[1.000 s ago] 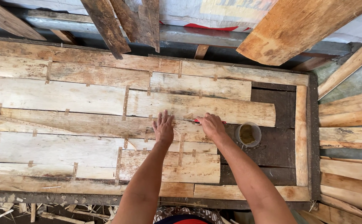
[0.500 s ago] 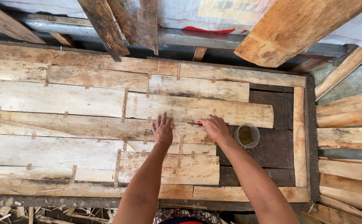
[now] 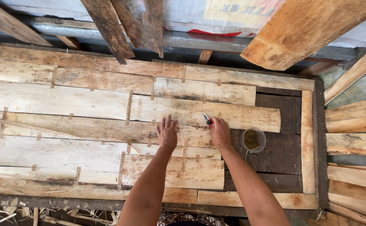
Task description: Measure, mark, and fit pieces of bamboo or wood planks together into a larger surface, using a utility knife to trim and align them.
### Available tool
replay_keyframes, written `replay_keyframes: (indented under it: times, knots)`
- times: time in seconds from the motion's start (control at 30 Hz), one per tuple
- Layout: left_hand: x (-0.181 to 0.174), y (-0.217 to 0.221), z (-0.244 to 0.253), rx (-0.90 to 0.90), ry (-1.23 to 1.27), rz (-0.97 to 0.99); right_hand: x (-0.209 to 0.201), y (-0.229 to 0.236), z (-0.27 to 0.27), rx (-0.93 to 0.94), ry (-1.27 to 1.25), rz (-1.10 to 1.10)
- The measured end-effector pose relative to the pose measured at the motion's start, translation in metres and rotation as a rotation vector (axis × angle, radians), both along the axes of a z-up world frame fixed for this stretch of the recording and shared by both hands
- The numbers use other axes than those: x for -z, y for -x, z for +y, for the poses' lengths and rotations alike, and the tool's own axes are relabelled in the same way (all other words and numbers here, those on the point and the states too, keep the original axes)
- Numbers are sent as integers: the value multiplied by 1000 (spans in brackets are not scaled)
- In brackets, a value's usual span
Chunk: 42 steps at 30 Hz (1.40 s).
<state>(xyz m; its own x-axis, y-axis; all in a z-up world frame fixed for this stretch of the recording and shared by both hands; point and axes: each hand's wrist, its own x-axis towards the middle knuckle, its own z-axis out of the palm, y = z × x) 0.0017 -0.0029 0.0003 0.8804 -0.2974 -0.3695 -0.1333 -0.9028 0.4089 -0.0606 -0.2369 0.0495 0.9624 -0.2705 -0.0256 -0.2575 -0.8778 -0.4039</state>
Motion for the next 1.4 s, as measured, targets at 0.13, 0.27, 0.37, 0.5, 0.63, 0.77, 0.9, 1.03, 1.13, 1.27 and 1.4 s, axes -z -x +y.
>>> replay_keyframes:
  times: [0.13, 0.27, 0.37, 0.5, 0.63, 0.77, 0.9, 1.03, 1.13, 1.27, 1.4]
  knots:
    - [0, 2, 2, -13, 32, -6, 24, -7, 16, -128, 94, -106]
    - [3, 1, 1, -18, 51, -26, 20, -12, 47, -273, 36, 21]
    - [3, 2, 3, -14, 42, -9, 10, -4, 63, -278, 56, 49]
    - [-2, 2, 3, -23, 55, -5, -3, -4, 69, -222, 73, -5]
    - [0, 1, 1, -19, 49, -9, 20, -18, 62, -196, 69, 43]
    - [-6, 0, 2, 0, 9, 19, 26, -28, 60, -216, 95, 181]
    - [-8, -1, 1, 9, -3, 23, 23, -36, 59, -267, 101, 217]
    - [-8, -1, 1, 11, -6, 44, 38, -28, 55, -289, 51, 165]
    - [-4, -2, 0, -2, 0, 11, 58, -21, 68, -350, 4, 33]
    - [21, -7, 2, 38, -72, 13, 25, -29, 120, -343, -21, -178]
    - [21, -3, 4, 57, -44, -50, -42, -19, 147, -228, -288, -292]
